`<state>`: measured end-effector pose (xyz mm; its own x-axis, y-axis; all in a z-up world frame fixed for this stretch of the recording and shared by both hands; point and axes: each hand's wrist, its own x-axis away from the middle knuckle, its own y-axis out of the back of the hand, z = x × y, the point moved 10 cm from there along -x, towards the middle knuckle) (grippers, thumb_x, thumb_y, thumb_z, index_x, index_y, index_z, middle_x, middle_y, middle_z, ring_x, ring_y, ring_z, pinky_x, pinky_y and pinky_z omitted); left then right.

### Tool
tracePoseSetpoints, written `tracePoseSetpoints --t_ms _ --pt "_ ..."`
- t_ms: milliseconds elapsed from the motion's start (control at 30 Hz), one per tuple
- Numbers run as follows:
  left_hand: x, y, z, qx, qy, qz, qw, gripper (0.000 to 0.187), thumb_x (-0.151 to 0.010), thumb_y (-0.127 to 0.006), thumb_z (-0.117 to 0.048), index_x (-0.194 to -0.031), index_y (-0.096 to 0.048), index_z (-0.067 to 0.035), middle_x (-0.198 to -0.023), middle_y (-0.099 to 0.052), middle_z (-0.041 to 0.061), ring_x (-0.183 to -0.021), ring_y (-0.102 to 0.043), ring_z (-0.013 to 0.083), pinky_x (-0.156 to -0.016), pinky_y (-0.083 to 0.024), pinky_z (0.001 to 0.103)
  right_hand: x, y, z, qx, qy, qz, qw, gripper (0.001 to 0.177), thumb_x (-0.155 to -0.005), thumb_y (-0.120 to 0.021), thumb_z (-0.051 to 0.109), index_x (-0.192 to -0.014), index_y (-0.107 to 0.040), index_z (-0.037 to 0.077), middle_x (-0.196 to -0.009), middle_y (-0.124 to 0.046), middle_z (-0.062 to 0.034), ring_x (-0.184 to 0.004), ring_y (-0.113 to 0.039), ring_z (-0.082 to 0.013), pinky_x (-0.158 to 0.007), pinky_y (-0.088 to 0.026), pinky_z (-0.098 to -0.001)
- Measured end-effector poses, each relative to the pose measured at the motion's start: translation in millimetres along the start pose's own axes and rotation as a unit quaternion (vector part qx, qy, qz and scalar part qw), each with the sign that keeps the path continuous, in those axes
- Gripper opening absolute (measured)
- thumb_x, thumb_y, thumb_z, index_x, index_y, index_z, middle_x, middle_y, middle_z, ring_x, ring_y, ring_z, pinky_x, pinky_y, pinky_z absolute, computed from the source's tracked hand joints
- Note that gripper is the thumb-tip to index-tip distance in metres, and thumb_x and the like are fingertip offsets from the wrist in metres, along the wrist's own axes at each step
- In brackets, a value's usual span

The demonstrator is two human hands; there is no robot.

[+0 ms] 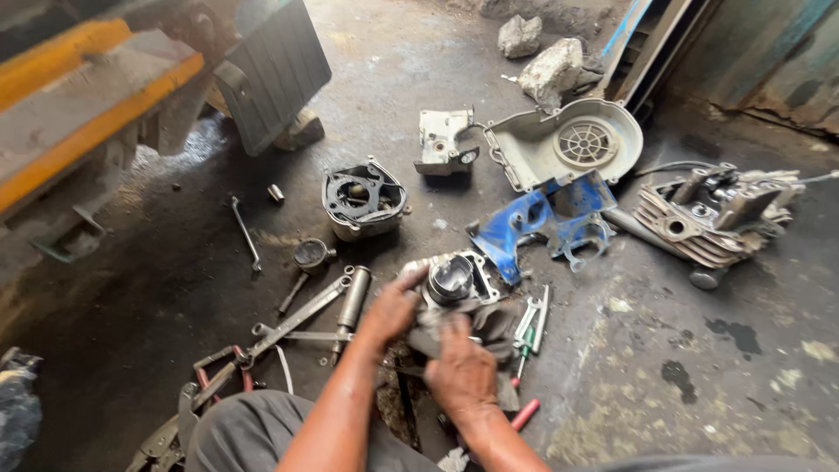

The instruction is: The person sits on the floor and cleans the inside of a cylinder block with a cloth. They then use a wrench to tighten a bolt on the cylinder head and wipe the exterior surfaces with a rag.

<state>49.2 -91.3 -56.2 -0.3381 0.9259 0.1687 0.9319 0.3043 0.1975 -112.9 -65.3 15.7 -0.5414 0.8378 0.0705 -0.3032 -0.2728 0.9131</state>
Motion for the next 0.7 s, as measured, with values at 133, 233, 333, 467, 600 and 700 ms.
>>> tracePoseSetpoints --t_ms 133,233,333,467,600,700 --pt "-13 5 11 0.181 -0.031 0.041 0.982 0.063 -0.08 -0.045 0.004 -0.14 -0.062 -0.006 -0.142 -0.066 0.011 -0.133 -0.059 0.02 -0.114 -0.041 0.029 -8 22 34 0.012 0.191 -0.023 0.981 0.057 -0.074 -0.06 0.004 -0.131 -0.063 0.009 -0.14 -0.061 -0.0103 -0.094 -0.073 -0.0306 -0.085 -0.058 -0.0397" --pt "5 11 -6 0.049 -0.05 0.011 0.997 0.062 -0.08 -0.046 0.004 -0.138 -0.064 -0.009 -0.139 -0.068 0.01 -0.131 -0.061 0.0181 -0.113 -0.042 0.028 -9 16 14 0.054 0.256 -0.005 0.965 0.068 -0.071 -0.061 0.003 -0.139 -0.06 0.012 -0.141 -0.06 -0.0103 -0.095 -0.072 -0.0321 -0.087 -0.055 -0.0419" --pt "22 15 -23 -0.077 0.01 -0.02 0.997 0.064 -0.08 -0.05 0.001 -0.139 -0.065 -0.019 -0.136 -0.068 0.009 -0.125 -0.063 0.0166 -0.11 -0.044 0.028 -22 30 -48 0.107 0.197 -0.008 0.975 0.057 -0.08 -0.061 0.009 -0.136 -0.062 0.019 -0.142 -0.061 -0.0055 -0.098 -0.071 -0.0318 -0.086 -0.055 -0.0444" --pt "27 18 -38 -0.097 0.019 -0.036 0.994 0.066 -0.078 -0.054 0.001 -0.138 -0.066 -0.024 -0.133 -0.07 0.009 -0.124 -0.065 0.0167 -0.107 -0.046 0.028 -29 67 -107 0.175 -0.017 0.026 0.984 0.037 -0.094 -0.061 0.03 -0.131 -0.066 0.026 -0.129 -0.069 0.0009 -0.104 -0.072 -0.0259 -0.094 -0.057 -0.039" --pt "18 14 -29 -0.031 -0.027 -0.031 0.999 0.068 -0.074 -0.051 0.004 -0.135 -0.066 -0.02 -0.131 -0.074 0.009 -0.121 -0.069 0.0163 -0.105 -0.048 0.027 -5 83 -12 0.054 0.231 -0.1 0.966 0.068 -0.072 -0.066 0.012 -0.138 -0.063 0.025 -0.136 -0.062 -0.0006 -0.106 -0.071 -0.0256 -0.092 -0.056 -0.0391" --pt "16 18 -24 -0.035 -0.037 -0.03 0.998 0.069 -0.073 -0.05 0.004 -0.135 -0.067 -0.02 -0.131 -0.073 0.008 -0.119 -0.068 0.0152 -0.105 -0.047 0.025 -4 30 14 0.087 0.196 0.072 0.974 0.079 -0.071 -0.065 0.005 -0.146 -0.058 0.03 -0.147 -0.055 0.0086 -0.097 -0.071 -0.0219 -0.089 -0.054 -0.0393"
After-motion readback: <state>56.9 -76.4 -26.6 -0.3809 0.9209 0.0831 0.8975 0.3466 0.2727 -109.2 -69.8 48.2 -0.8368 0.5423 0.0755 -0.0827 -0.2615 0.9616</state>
